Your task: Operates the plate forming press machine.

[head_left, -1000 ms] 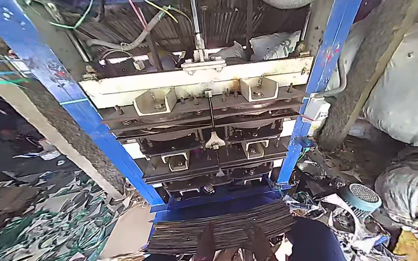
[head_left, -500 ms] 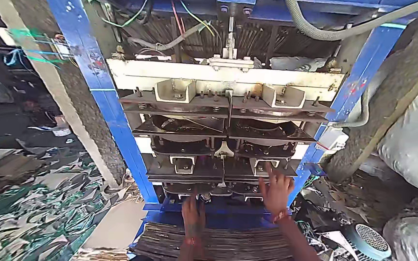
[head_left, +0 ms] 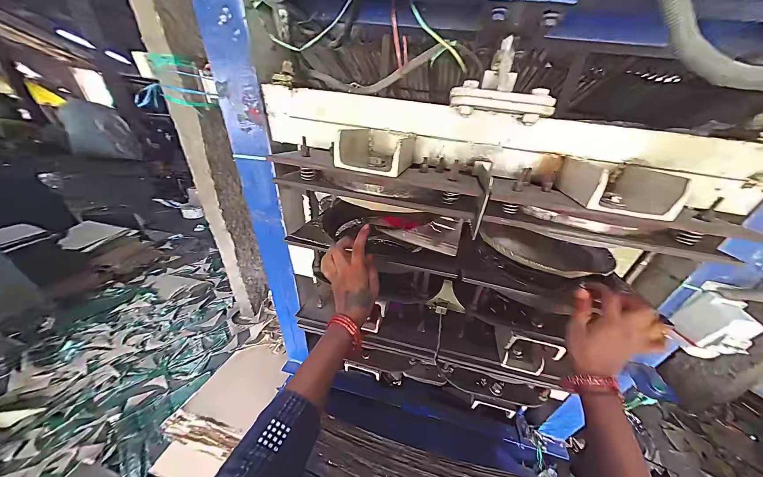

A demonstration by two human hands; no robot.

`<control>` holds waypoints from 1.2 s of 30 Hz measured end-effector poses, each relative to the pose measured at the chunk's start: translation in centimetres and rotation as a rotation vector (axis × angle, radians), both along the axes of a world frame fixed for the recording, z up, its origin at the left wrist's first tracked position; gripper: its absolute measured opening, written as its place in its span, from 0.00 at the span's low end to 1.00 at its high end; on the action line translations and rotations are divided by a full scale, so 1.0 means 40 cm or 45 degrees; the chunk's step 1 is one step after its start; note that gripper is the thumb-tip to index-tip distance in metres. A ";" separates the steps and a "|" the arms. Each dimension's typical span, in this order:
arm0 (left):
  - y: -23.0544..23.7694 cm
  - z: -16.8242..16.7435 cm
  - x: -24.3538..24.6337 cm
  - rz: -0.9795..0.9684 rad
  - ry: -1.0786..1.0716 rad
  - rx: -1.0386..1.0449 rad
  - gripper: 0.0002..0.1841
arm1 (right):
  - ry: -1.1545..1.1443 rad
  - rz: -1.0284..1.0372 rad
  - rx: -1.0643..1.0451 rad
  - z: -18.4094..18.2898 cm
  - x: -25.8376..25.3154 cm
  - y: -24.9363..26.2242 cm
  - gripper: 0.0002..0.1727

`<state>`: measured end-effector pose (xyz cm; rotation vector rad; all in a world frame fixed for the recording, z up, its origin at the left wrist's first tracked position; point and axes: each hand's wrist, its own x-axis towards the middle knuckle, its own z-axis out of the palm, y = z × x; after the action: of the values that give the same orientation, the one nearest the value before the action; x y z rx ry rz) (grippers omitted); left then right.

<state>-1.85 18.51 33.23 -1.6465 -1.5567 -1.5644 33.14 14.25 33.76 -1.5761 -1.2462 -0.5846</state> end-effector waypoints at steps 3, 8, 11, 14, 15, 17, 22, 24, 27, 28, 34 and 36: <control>0.044 0.025 -0.006 0.076 0.120 0.073 0.26 | 0.034 -0.028 0.234 -0.032 -0.022 -0.066 0.30; 0.089 0.026 0.016 0.276 0.196 0.022 0.35 | -0.009 0.033 0.268 -0.137 -0.032 -0.134 0.29; 0.107 0.046 0.021 0.359 0.147 -0.049 0.41 | 0.016 0.054 0.135 -0.203 -0.029 -0.179 0.28; 0.101 0.070 0.018 0.332 0.111 -0.123 0.42 | 0.032 0.058 0.068 -0.249 -0.025 -0.208 0.27; 0.086 0.082 0.016 0.308 0.115 -0.174 0.41 | 0.040 0.063 0.049 -0.255 -0.025 -0.214 0.27; 0.045 0.108 0.013 0.264 0.150 -0.251 0.32 | 0.031 0.069 0.062 -0.251 -0.018 -0.216 0.27; -0.036 0.108 0.008 0.249 0.131 -0.092 0.29 | -0.095 0.161 0.175 -0.134 0.005 -0.181 0.29; -0.021 0.107 -0.003 0.271 0.124 -0.108 0.33 | -0.148 0.218 0.153 -0.076 0.005 -0.157 0.30; 0.039 0.113 -0.024 0.294 0.118 -0.156 0.37 | -0.166 0.254 0.161 -0.012 -0.013 -0.138 0.31; 0.051 0.116 -0.028 0.296 0.122 -0.166 0.36 | -0.173 0.266 0.177 -0.002 -0.021 -0.142 0.31; 0.021 0.139 -0.045 0.253 0.263 -0.301 0.30 | -0.170 0.315 0.121 -0.007 -0.050 -0.129 0.31; -0.010 0.126 -0.047 0.211 0.336 -0.289 0.25 | -0.190 0.345 0.043 0.006 -0.041 -0.098 0.32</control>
<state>-3.72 18.13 38.28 -1.7095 -1.7235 -1.0711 31.48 10.32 34.01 -1.3255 -1.5244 -0.5520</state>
